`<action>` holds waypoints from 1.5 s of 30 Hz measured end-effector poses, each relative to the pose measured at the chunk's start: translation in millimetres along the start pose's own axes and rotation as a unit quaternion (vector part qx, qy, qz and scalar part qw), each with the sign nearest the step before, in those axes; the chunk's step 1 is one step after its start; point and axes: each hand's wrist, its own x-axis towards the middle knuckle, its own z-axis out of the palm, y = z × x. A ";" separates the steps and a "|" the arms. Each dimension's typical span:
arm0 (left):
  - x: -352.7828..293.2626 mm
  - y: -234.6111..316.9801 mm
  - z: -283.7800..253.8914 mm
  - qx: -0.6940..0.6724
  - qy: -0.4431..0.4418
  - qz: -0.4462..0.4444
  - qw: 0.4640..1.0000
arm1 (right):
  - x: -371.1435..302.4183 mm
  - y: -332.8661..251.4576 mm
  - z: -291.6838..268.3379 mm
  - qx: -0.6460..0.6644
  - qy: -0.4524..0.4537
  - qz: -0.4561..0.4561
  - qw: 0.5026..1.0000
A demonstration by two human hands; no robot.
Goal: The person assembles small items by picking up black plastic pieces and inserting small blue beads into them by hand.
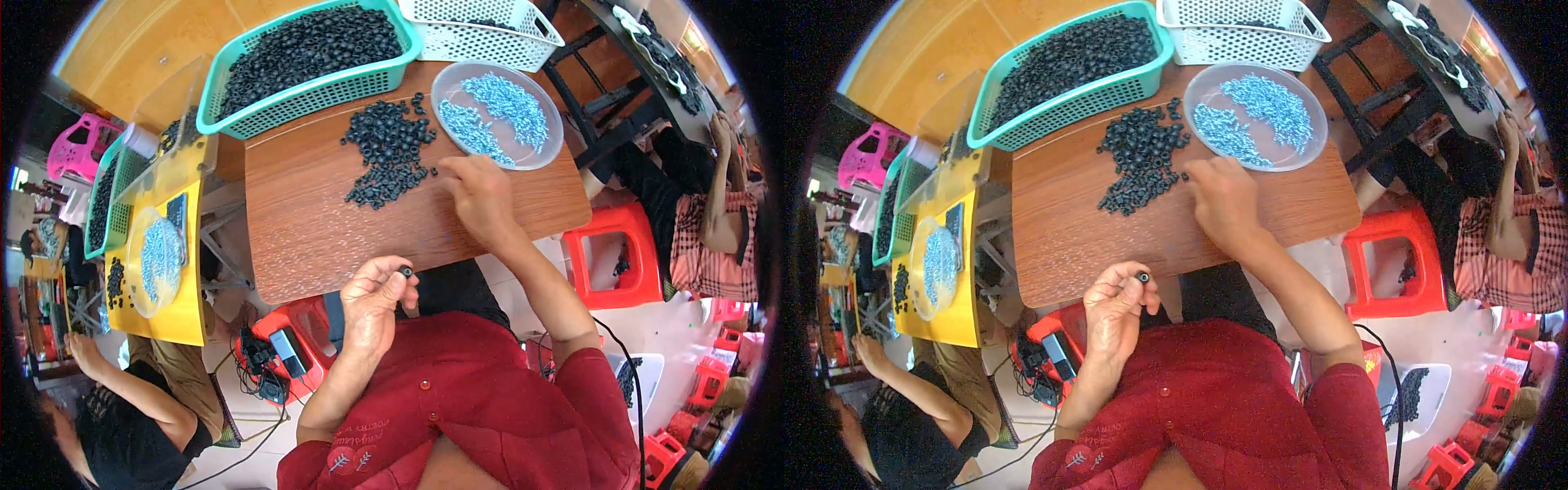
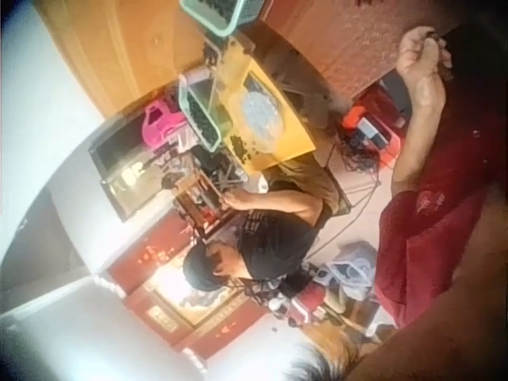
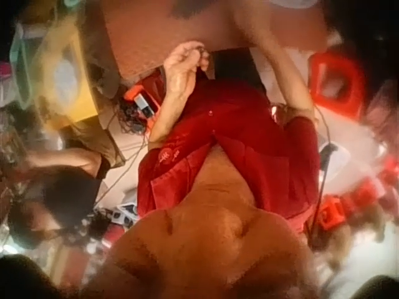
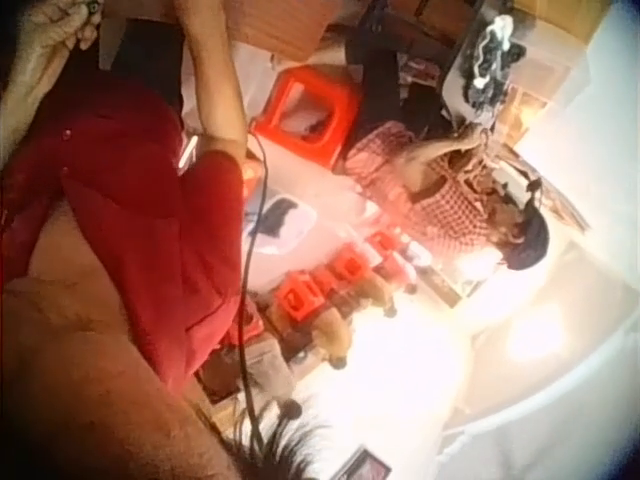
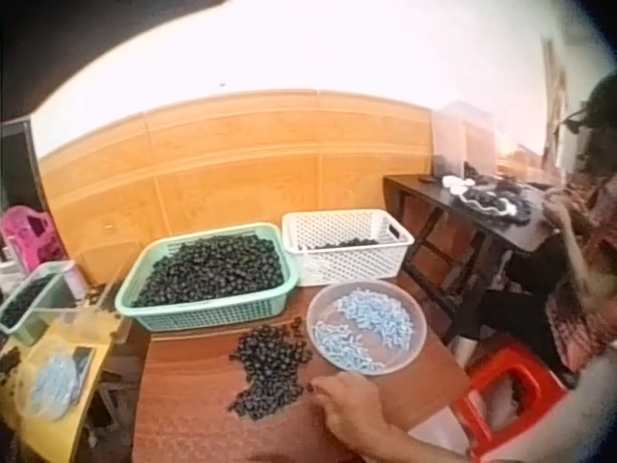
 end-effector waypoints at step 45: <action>71.0 9.5 -12.1 0.032 0.046 0.070 0.996 | 11.7 -43.8 20.4 0.430 -0.201 0.269 0.838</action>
